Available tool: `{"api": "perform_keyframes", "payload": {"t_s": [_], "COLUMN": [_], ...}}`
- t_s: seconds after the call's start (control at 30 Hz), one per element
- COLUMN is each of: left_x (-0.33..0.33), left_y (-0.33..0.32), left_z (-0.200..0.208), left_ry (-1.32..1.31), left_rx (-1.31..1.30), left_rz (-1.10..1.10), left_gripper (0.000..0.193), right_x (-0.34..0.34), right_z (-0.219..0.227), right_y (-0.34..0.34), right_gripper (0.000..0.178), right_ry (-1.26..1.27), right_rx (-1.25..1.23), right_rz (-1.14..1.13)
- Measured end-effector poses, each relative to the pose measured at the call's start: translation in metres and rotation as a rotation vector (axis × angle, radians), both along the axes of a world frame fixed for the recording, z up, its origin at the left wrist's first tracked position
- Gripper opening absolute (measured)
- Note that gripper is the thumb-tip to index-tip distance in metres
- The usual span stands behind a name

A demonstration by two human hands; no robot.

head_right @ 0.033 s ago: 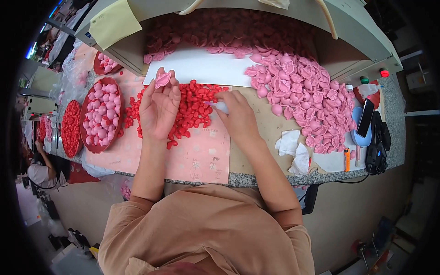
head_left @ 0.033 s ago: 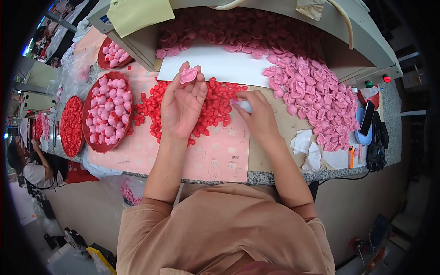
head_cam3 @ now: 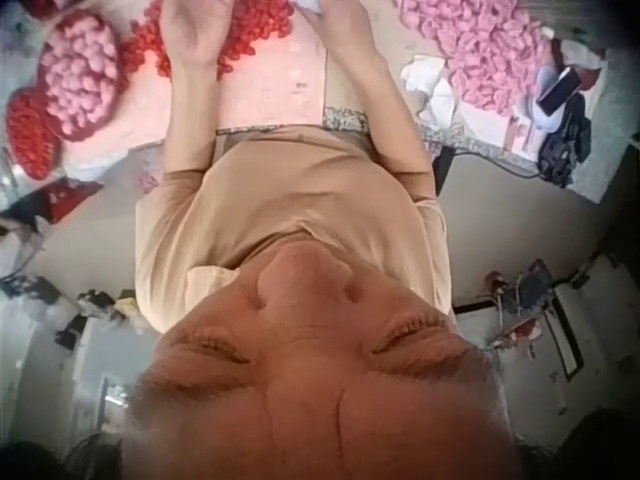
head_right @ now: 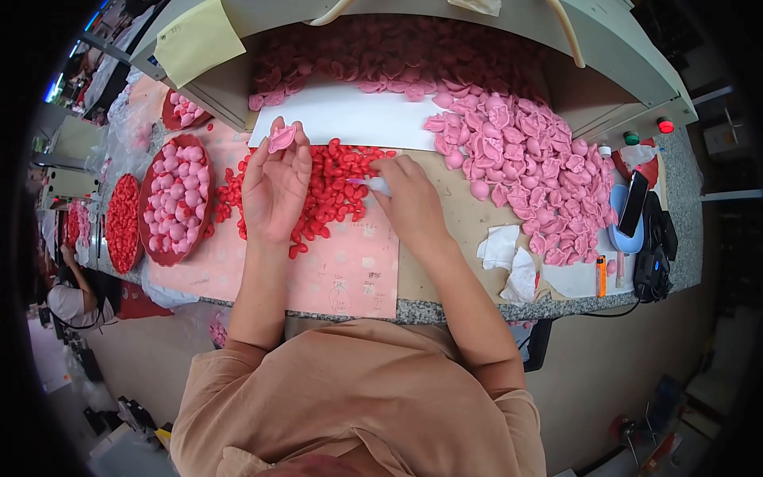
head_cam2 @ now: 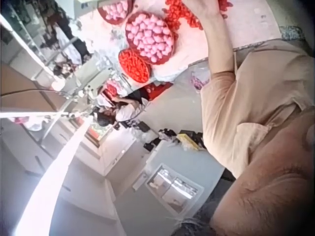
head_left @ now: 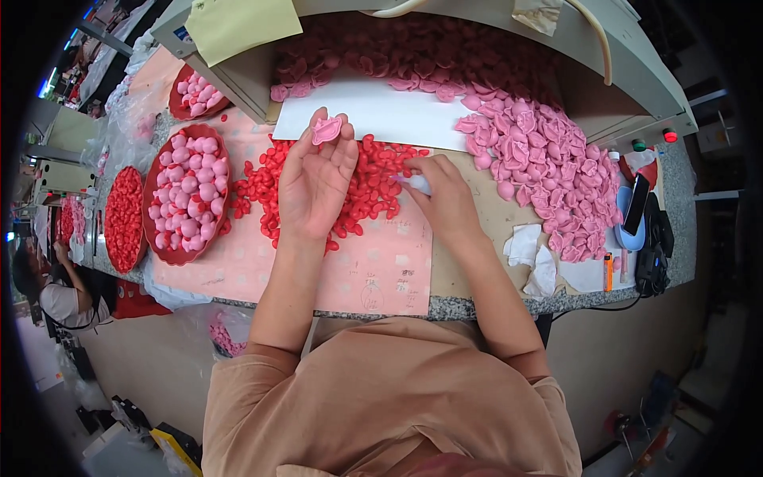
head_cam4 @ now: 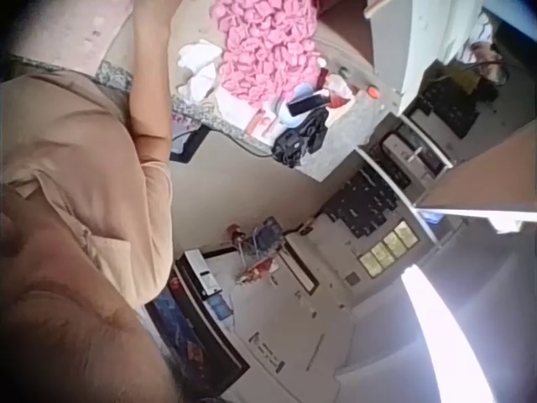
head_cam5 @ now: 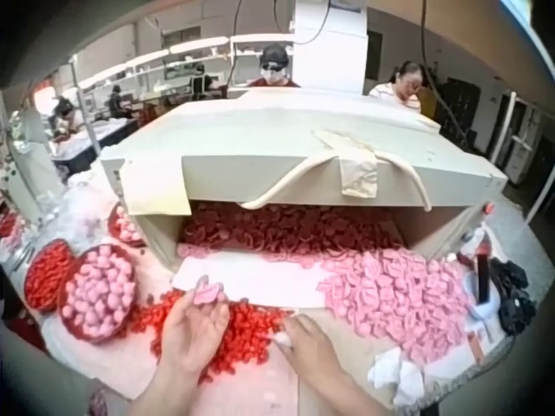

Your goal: Assembling small plastic toys by gluing red components onto pink bases at a factory workstation.

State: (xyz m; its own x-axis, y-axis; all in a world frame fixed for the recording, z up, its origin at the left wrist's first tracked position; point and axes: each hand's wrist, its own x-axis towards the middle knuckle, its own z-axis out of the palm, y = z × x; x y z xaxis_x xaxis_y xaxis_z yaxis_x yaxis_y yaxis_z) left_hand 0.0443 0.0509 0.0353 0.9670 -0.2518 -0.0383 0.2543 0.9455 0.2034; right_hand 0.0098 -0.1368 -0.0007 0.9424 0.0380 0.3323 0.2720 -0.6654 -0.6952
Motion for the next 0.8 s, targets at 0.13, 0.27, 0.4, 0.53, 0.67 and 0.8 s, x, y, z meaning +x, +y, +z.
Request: {"api": "perform_keyframes", "payload": {"t_s": [0.13, 0.27, 0.4, 0.53, 0.67, 0.8], "left_x": [-0.002, -0.009, -0.013, -0.009, -0.020, -0.023], "left_y": [0.005, -0.003, -0.016, -0.019, -0.020, -0.031], "left_z": [-0.005, -0.010, -0.010, -0.015, -0.009, -0.015], "left_ry": [0.032, 0.001, 0.001, -0.007, -0.127, -0.174], "left_rx": [0.178, 0.411, 0.497, 0.573, 0.872, 1.053], "left_rz": [0.014, -0.148, -0.288, -0.257, -0.130, -0.308], "left_gripper": [0.033, 0.028, 0.026, 0.026, 0.024, 0.020], "right_x": [0.000, -0.002, -0.001, 0.006, 0.000, -0.004], "right_z": [0.002, -0.001, -0.002, -0.007, 0.007, 0.015], "right_y": [0.000, -0.010, -0.012, -0.022, -0.022, -0.025], "right_gripper": [0.024, 0.022, 0.019, 0.018, 0.017, 0.015], "right_ry": [0.026, 0.124, 0.017, 0.000, 0.154, -0.009], "right_rx": [-0.032, 0.130, 0.059, 0.156, 0.587, 0.476], "right_rz": [0.063, 0.054, 0.034, 0.010, 0.214, 0.257]}}
